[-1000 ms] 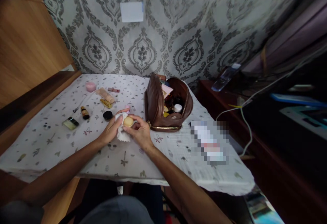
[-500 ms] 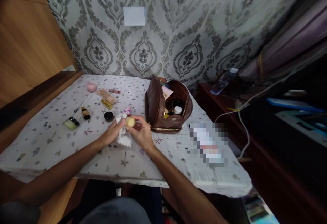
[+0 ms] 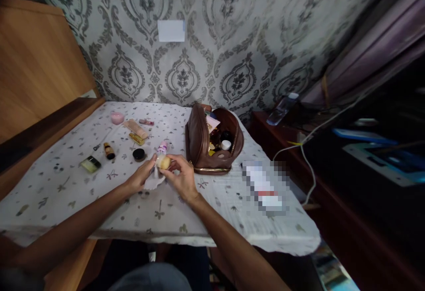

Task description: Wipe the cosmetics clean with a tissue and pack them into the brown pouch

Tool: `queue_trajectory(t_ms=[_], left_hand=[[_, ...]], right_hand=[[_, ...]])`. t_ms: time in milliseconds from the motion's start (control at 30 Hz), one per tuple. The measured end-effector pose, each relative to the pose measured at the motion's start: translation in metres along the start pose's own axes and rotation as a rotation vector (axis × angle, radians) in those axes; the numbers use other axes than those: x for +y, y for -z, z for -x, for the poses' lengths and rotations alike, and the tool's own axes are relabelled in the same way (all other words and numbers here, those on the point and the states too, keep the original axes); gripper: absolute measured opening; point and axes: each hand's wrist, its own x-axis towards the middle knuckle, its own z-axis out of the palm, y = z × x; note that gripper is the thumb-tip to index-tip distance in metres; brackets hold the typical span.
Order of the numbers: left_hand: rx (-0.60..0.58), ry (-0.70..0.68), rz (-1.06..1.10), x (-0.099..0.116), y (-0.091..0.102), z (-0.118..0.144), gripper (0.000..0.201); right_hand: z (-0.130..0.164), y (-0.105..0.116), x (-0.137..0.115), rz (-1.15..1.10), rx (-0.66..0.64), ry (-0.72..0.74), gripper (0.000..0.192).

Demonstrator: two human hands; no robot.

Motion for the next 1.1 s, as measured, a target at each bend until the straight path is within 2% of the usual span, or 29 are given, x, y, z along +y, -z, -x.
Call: queue_trajectory(t_ms=[133,233,333,433,500,567,700,867,1100], left_hand=[[-0.025,0.044,-0.014,0.007,-0.015,0.002,0.05],[-0.083,-0.049,-0.155,0.032,-0.024,-0.001,0.046],[-0.164,-0.318,-0.414,0.077,-0.034,-0.013,0.038],[-0.274,-0.549,-0.849,0.122,-0.052,-0.03,0.049],[-0.244,-0.606,-1.174,0.142,-0.066,-0.041,0.055],[-0.211,-0.604,-1.394,0.152,-0.077,-0.05,0.057],[-0.24,-0.627,-1.507,0.147,-0.081,-0.059,0.055],[-0.203,-0.748,-1.429,0.124,-0.074,-0.066,0.051],[-0.151,-0.838,-1.353,0.114,-0.077,-0.069,0.045]], right_hand=[[0.003,0.016,-0.023,0.178,0.09,0.144,0.033],[0.001,0.044,-0.056,0.266,0.171,0.188,0.033],[-0.012,0.081,-0.089,0.333,0.241,0.19,0.033],[-0.034,0.119,-0.105,0.38,0.237,0.162,0.036],[-0.048,0.138,-0.106,0.412,0.198,0.139,0.04],[-0.057,0.151,-0.104,0.444,0.157,0.132,0.042],[-0.066,0.164,-0.098,0.46,0.071,0.136,0.034],[-0.068,0.171,-0.096,0.406,-0.019,0.118,0.033],[-0.066,0.182,-0.093,0.309,0.027,0.137,0.04]])
